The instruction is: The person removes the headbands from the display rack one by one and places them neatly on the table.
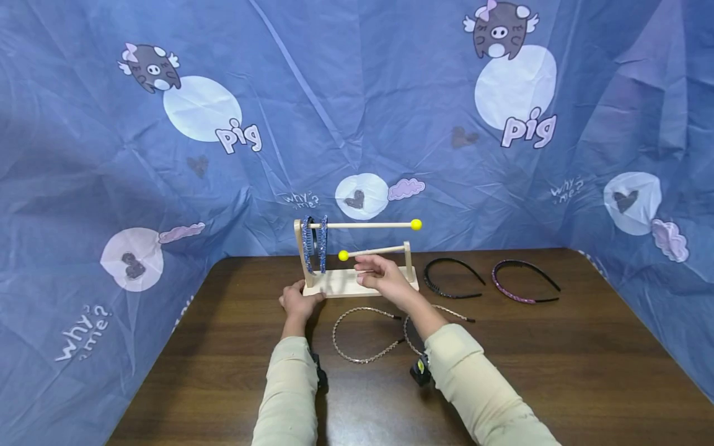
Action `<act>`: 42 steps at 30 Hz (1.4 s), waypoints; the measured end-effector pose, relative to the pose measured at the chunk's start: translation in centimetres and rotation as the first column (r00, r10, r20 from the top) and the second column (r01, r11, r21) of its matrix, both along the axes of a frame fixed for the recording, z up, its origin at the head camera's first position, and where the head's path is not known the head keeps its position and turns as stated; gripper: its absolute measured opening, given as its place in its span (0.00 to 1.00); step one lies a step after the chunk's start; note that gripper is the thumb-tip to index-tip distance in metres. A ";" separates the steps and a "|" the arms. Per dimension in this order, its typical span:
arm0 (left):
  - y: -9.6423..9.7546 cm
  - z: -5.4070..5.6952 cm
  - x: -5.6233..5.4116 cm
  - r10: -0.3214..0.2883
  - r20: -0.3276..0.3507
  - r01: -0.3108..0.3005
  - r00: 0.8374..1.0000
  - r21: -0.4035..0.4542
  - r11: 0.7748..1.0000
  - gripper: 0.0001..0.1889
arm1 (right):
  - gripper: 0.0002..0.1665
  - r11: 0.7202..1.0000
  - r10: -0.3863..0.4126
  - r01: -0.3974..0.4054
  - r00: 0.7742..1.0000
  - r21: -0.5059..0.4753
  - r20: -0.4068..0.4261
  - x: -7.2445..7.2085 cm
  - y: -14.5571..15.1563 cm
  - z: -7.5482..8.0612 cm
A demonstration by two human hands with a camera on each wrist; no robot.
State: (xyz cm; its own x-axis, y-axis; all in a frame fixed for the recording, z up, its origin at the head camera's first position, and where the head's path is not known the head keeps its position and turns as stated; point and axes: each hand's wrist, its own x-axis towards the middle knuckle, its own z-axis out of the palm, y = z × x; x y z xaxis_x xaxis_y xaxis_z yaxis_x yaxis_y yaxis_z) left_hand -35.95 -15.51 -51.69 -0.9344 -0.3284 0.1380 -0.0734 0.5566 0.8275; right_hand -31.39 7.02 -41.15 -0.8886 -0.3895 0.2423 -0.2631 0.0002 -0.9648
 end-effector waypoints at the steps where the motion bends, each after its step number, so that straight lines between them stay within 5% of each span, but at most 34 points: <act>1: 0.0 0.1 0.0 0.000 0.001 0.000 1.000 -0.001 1.000 0.34 | 0.27 1.000 0.007 -0.007 1.000 -0.008 0.003 -0.1 -0.3 0.2; 8: 0.0 0.3 0.0 0.004 0.012 -0.004 1.000 0.011 1.000 0.33 | 0.30 0.998 0.024 -0.025 1.000 -0.053 -0.011 -2.8 -2.3 -1.2; 20: -0.1 0.5 0.2 0.009 0.015 -0.010 1.000 0.034 0.999 0.34 | 0.35 0.998 0.018 -0.018 1.000 0.055 0.001 -3.6 -5.3 -0.2; 28: 0.0 0.3 0.2 0.010 0.005 -0.010 1.000 0.047 0.999 0.33 | 0.41 0.999 0.034 -0.036 0.995 0.014 0.089 -3.8 -6.6 -0.3; 42: 0.1 0.2 0.2 0.023 -0.011 -0.022 1.000 0.054 0.998 0.33 | 0.22 0.990 -0.138 0.138 0.989 -0.003 0.055 -4.2 -6.7 -0.3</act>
